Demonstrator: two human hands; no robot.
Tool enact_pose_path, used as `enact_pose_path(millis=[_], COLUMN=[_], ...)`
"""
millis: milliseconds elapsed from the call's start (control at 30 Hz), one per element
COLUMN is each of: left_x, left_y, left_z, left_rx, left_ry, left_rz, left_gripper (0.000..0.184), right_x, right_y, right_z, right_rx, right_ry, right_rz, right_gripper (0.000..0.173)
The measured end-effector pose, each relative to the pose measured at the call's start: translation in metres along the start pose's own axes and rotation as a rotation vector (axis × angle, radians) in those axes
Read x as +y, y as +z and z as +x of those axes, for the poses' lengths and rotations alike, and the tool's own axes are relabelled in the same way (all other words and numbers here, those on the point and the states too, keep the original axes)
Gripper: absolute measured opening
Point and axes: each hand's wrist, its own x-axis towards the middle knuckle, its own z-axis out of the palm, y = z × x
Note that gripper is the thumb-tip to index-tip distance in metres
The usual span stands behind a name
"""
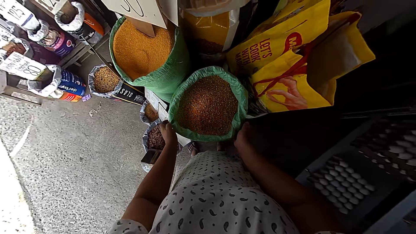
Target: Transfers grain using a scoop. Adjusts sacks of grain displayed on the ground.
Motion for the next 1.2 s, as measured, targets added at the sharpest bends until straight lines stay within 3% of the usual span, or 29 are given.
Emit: enact_pose_path(millis=[67, 167, 233, 333, 367, 433, 500, 567, 667, 733, 800, 900, 1000, 1067, 1133, 1200], left_x=[0.011, 0.028, 0.035, 0.037, 0.036, 0.038, 0.051, 0.068, 0.087, 0.093, 0.098, 0.096, 0.086, 0.099, 0.114, 0.126], left_y=[-0.007, -0.002, 0.005, 0.003, -0.001, -0.010, -0.012, -0.014, 0.002, 0.015, 0.024, 0.023, 0.020, 0.021, 0.025, 0.035], left_z=[0.011, 0.022, 0.033, 0.062, 0.070, 0.079, 0.085, 0.085, 0.083, 0.086, 0.095, 0.127, 0.154, 0.153, 0.139, 0.119], left_rx=[-0.074, -0.115, -0.166, -0.243, -0.228, -0.213, -0.202, -0.235, -0.287, -0.328, -0.350, -0.365, -0.286, -0.274, -0.238, -0.208], left_ry=[0.082, 0.094, -0.014, -0.291, -0.357, -0.369, -0.180, 0.097, 0.321, 0.349, 0.291, -0.016, -0.227, -0.138, 0.149, 0.383], left_rz=[0.233, 0.424, 0.228, -0.311, -0.398, -0.309, 0.077, 0.461, 0.683, 0.755, 0.709, 0.291, 0.030, 0.218, 0.566, 0.784], left_gripper=[0.044, 0.038, 0.037, 0.044, 0.043, 0.047, 0.056, 0.051, 0.045, 0.038, 0.039, 0.050, 0.050, 0.052, 0.054, 0.043], right_x=[-0.006, -0.018, -0.031, -0.048, -0.050, -0.056, -0.075, -0.094, -0.105, -0.110, -0.130, -0.167, -0.188, -0.200, -0.203, -0.195], right_y=[0.001, 0.011, 0.015, 0.008, 0.002, -0.003, 0.002, 0.011, 0.044, 0.067, 0.084, 0.089, 0.091, 0.101, 0.112, 0.128], right_z=[0.013, 0.027, 0.039, 0.066, 0.077, 0.085, 0.070, 0.053, 0.058, 0.070, 0.080, 0.116, 0.143, 0.138, 0.117, 0.100], right_rx=[0.016, 0.013, -0.021, -0.155, -0.189, -0.121, -0.062, -0.048, -0.002, 0.006, -0.060, -0.377, -0.430, -0.423, -0.465, -0.488], right_ry=[-0.155, -0.156, -0.081, 0.091, 0.160, 0.160, -0.097, -0.417, -0.808, -0.887, -0.820, -0.495, -0.241, -0.371, -0.691, -0.973], right_rz=[-0.117, -0.233, -0.211, 0.196, 0.282, 0.149, -0.212, -0.643, -0.949, -1.005, -1.014, -0.767, -0.602, -0.802, -1.072, -1.248], right_gripper=[0.051, 0.046, 0.045, 0.034, 0.035, 0.035, 0.039, 0.047, 0.062, 0.054, 0.043, 0.061, 0.060, 0.058, 0.057, 0.062])
